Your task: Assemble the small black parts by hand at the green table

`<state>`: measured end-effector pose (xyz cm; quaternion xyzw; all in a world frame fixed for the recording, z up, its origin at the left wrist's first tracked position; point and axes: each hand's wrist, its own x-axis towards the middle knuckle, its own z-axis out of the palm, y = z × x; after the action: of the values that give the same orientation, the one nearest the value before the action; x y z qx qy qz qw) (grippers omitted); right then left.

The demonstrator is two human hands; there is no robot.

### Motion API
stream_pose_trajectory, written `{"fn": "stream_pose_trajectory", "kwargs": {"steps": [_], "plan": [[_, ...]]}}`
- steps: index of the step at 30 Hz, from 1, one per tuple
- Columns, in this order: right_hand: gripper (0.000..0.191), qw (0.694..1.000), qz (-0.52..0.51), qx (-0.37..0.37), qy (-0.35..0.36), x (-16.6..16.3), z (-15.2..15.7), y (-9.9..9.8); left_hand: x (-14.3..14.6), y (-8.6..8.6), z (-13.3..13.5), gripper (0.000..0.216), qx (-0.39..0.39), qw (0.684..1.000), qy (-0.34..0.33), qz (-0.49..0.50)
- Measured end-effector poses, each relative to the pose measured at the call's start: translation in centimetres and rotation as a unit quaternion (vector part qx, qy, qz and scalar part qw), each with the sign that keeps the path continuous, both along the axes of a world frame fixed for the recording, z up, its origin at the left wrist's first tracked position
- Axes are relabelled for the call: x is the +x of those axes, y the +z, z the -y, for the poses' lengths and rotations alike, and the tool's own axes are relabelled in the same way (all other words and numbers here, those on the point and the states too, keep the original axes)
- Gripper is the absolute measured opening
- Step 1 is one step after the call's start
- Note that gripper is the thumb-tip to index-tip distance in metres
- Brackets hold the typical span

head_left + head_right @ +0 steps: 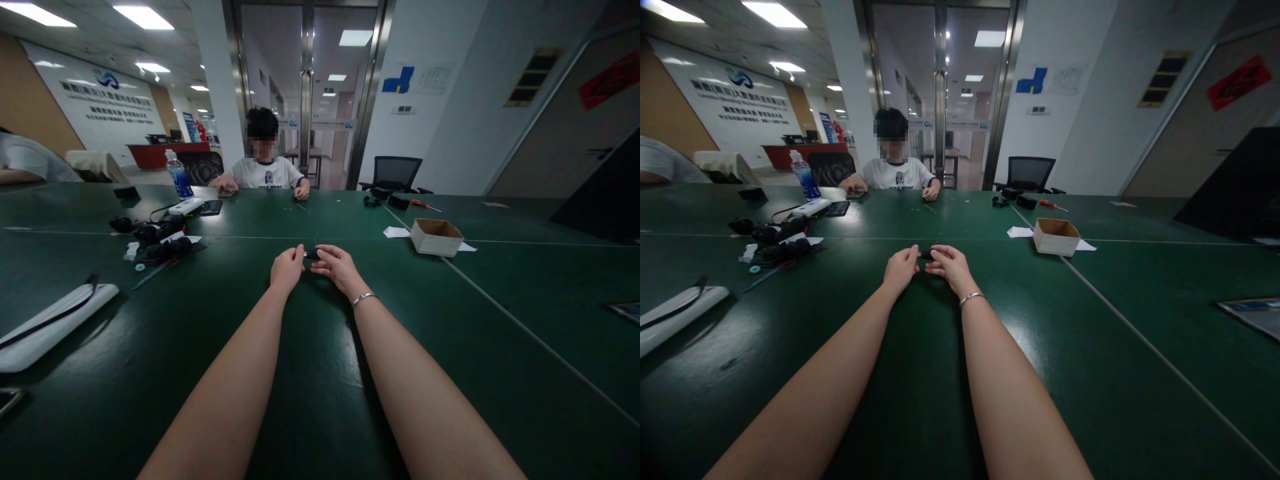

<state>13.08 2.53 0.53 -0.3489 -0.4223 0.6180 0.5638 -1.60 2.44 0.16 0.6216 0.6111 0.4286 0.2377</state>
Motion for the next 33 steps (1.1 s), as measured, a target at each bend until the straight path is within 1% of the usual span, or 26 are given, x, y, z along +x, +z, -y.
{"fn": "stream_pose_trajectory", "kwargs": {"steps": [3,6,8,10,12,14,17,18,20,22,24,26,29,33], "plan": [[0.01,0.999,0.019,-0.003,-0.032,-0.1,-0.2,-0.2,0.1,-0.9,-0.8,0.045,0.022,0.999,-0.025,0.028],[0.021,0.998,0.036,-0.002,-0.042,-0.2,-0.3,-0.2,0.3,-1.6,-1.5,0.036,0.048,0.992,-0.077,0.083],[0.025,0.999,0.035,0.0,-0.039,-0.2,-0.3,-0.2,0.5,-1.8,-1.7,0.023,0.069,0.983,-0.107,0.129],[0.024,0.999,0.031,-0.002,-0.038,-0.2,-0.2,-0.1,0.7,-1.6,-1.7,0.01,0.08,0.974,-0.119,0.175],[0.022,0.999,0.03,-0.005,-0.039,-0.1,-0.2,-0.1,0.8,-1.3,-1.6,0.012,0.076,0.967,-0.121,0.211],[0.021,0.999,0.03,-0.006,-0.036,-0.1,-0.2,0.0,0.9,-0.9,-1.4,0.014,0.057,0.964,-0.122,0.23],[0.019,0.999,0.028,-0.005,-0.023,-0.1,-0.2,0.0,1.1,-0.5,-1.1,0.017,0.027,0.963,-0.125,0.236],[0.017,0.999,0.024,-0.005,-0.026,-0.1,-0.1,0.0,1.1,-0.4,-1.0,0.019,0.023,0.964,-0.124,0.234],[0.015,0.999,0.011,-0.007,-0.047,-0.2,-0.1,-0.1,1.2,-0.3,-0.9,0.013,0.023,0.966,-0.119,0.228],[0.019,0.998,0.006,-0.01,-0.059,-0.2,-0.1,-0.1,1.2,-0.3,-0.8,0.009,0.02,0.968,-0.111,0.226],[0.024,0.999,0.014,-0.011,-0.044,-0.2,-0.2,-0.1,1.2,-0.3,-0.9,0.013,0.013,0.968,-0.105,0.226],[0.025,0.999,0.021,-0.008,-0.025,-0.1,-0.2,-0.1,1.1,-0.4,-1.0,0.012,0.009,0.968,-0.099,0.231],[0.026,0.999,0.026,-0.007,-0.023,-0.2,-0.3,-0.1,1.1,-0.4,-1.0,0.015,0.001,0.967,-0.097,0.236],[0.027,0.999,0.032,-0.023,-0.034,-0.3,-0.3,0.0,1.2,-0.5,-1.0,0.023,-0.024,0.967,-0.125,0.219]]}}
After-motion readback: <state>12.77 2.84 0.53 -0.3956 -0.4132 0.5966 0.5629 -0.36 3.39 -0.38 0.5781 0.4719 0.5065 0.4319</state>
